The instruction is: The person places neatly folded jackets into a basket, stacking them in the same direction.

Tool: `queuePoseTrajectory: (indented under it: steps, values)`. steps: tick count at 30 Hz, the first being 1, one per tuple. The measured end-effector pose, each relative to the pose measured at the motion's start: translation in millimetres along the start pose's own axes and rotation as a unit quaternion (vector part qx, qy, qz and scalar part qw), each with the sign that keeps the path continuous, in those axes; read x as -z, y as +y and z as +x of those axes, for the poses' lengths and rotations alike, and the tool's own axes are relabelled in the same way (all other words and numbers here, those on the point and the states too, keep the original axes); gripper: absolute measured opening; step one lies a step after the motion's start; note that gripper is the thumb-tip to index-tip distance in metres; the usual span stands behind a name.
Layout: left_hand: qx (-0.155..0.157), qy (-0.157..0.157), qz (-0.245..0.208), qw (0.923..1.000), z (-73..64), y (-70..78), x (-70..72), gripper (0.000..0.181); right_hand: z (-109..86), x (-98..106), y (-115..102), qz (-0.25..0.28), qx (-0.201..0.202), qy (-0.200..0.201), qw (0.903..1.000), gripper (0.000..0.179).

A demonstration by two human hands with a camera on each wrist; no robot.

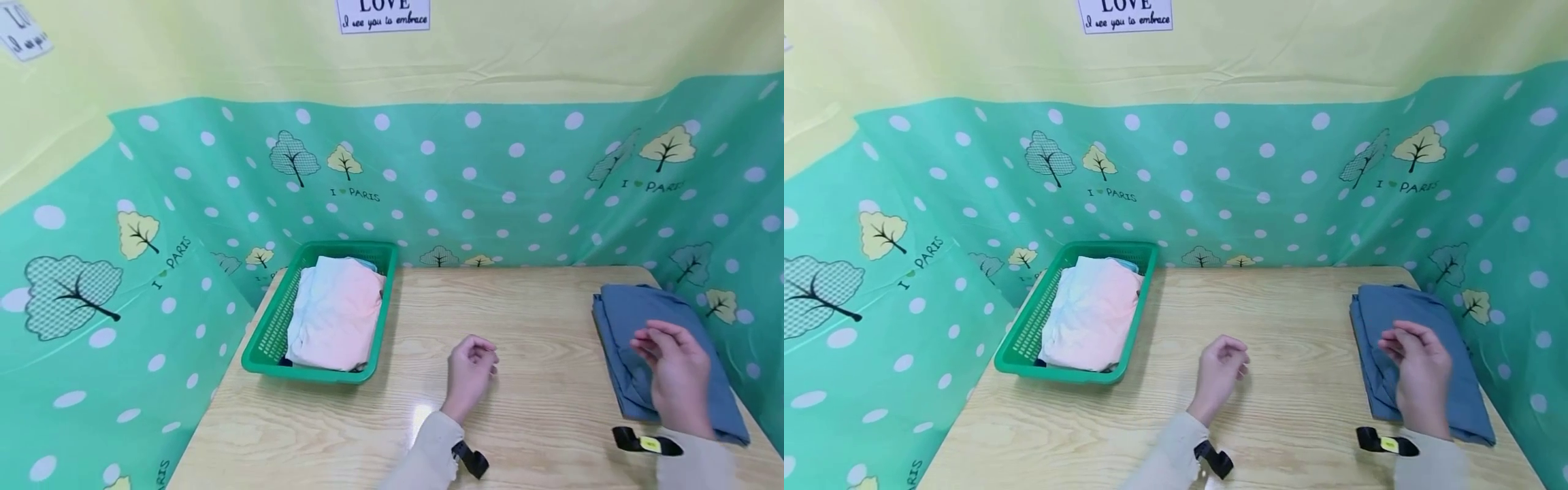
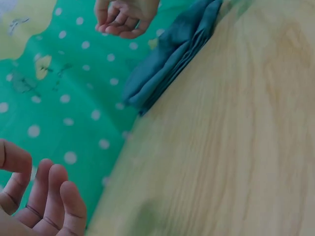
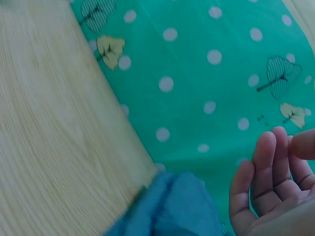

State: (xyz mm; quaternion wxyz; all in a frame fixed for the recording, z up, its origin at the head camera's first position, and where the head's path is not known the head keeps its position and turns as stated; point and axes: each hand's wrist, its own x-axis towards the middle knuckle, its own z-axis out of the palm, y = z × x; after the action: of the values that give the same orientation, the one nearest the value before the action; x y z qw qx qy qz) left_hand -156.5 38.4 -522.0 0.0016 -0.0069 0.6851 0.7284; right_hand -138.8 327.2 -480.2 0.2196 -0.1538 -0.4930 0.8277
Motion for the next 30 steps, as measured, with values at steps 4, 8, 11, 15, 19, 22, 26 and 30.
queuePoseTrajectory:
  steps: [4,8,11,15,19,22,26,30]
  values:
    - [0.029,-0.030,-0.009,0.9991,-5.9,-4.7,-25.3,0.008,9.2,17.9,-9.9,-0.062,-0.002,0.089,0.9941,0.012]
    - [0.054,-0.044,-0.033,0.9970,-10.0,-9.8,-49.9,0.007,19.7,31.1,-16.4,-0.196,-0.021,0.156,0.9679,0.016]
    - [0.078,-0.049,-0.045,0.9947,-11.2,-13.5,-65.9,0.010,27.8,40.0,-22.1,-0.288,-0.046,0.180,0.9394,0.018]
    - [0.102,-0.049,-0.057,0.9919,-10.0,-17.7,-81.9,0.012,37.4,55.3,-24.4,-0.372,-0.055,0.179,0.9093,0.020]
    - [0.124,-0.056,-0.086,0.9870,-6.7,-20.2,-91.3,0.011,47.8,68.0,-21.5,-0.430,-0.079,0.167,0.8836,0.027]
    - [0.146,-0.062,-0.114,0.9808,-3.0,-21.8,-96.2,0.008,55.1,74.6,-15.2,-0.471,-0.108,0.153,0.8622,0.056]
    - [0.163,-0.053,-0.131,0.9764,1.6,-23.1,-103.4,0.008,61.4,82.7,-3.3,-0.496,-0.135,0.135,0.8469,0.074]
    - [0.180,-0.045,-0.132,0.9738,7.8,-22.9,-110.3,0.011,63.4,87.8,3.9,-0.515,-0.157,0.124,0.8337,0.081]
